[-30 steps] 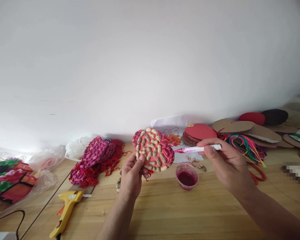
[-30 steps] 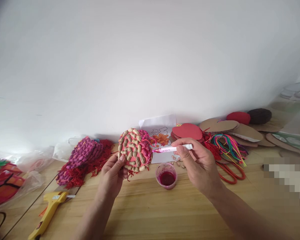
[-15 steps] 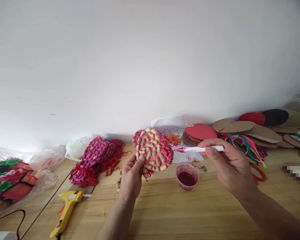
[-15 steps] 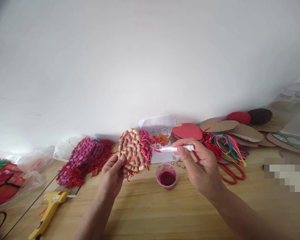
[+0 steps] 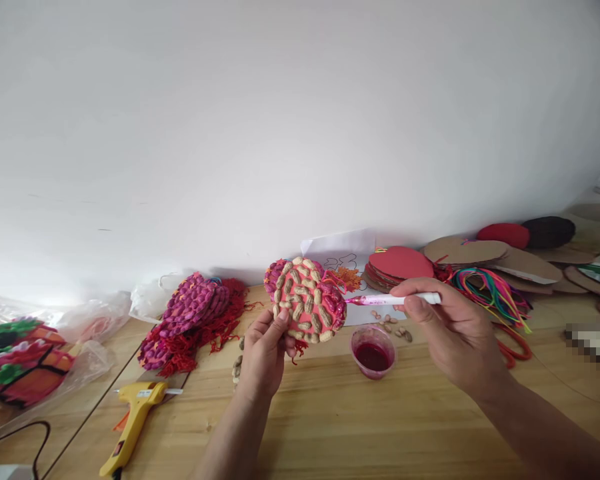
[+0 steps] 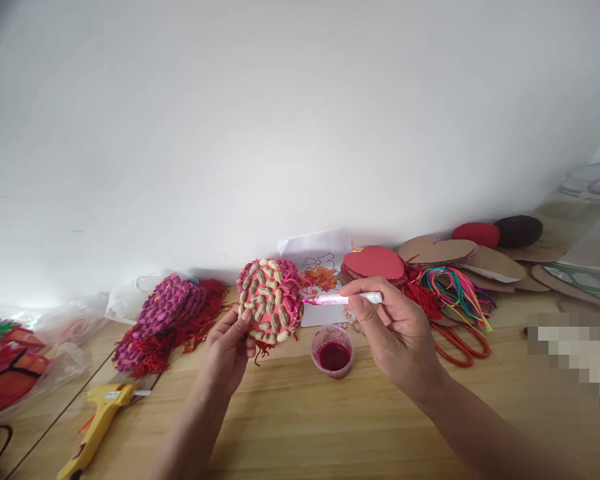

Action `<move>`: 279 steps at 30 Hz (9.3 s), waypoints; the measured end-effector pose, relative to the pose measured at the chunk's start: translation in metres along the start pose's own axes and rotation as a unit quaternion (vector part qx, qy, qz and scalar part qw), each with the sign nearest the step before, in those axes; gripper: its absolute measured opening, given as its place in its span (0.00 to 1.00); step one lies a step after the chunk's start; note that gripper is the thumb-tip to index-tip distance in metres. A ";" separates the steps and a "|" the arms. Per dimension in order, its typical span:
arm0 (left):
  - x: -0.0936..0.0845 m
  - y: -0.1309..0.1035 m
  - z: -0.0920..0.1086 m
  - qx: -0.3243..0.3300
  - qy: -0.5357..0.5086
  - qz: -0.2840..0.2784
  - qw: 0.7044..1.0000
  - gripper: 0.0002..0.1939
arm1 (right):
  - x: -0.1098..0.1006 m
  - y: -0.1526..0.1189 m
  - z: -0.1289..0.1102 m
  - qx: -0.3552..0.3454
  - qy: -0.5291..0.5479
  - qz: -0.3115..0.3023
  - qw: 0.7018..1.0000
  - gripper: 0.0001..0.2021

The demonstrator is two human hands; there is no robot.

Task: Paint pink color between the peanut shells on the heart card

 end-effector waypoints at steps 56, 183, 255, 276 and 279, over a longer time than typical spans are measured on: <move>-0.002 0.006 -0.011 -0.138 -0.058 -0.011 0.989 0.21 | -0.001 0.001 0.016 0.078 0.189 -0.052 0.977 0.05; -0.002 0.002 0.000 -0.030 -0.009 0.032 0.999 0.19 | -0.002 0.001 0.007 0.014 0.061 -0.056 0.996 0.05; 0.001 -0.002 0.001 -0.021 -0.020 0.020 0.999 0.19 | 0.000 0.002 0.005 0.012 0.051 -0.040 0.998 0.05; 0.006 -0.013 0.006 0.086 0.095 -0.022 0.991 0.12 | 0.003 0.001 0.008 -0.115 -0.051 -0.063 0.990 0.07; 0.006 -0.015 0.007 0.095 0.107 -0.019 0.990 0.12 | 0.003 -0.001 0.009 -0.138 -0.064 -0.057 0.987 0.09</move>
Point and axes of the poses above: each hand's wrist, its own y-axis towards the middle knuckle, its own x-axis out of the palm, z = x × y, the point moved 2 cm from there along y, towards the middle knuckle, and after that the axes turned 2 degrees about -x, right-handed, at the moved point
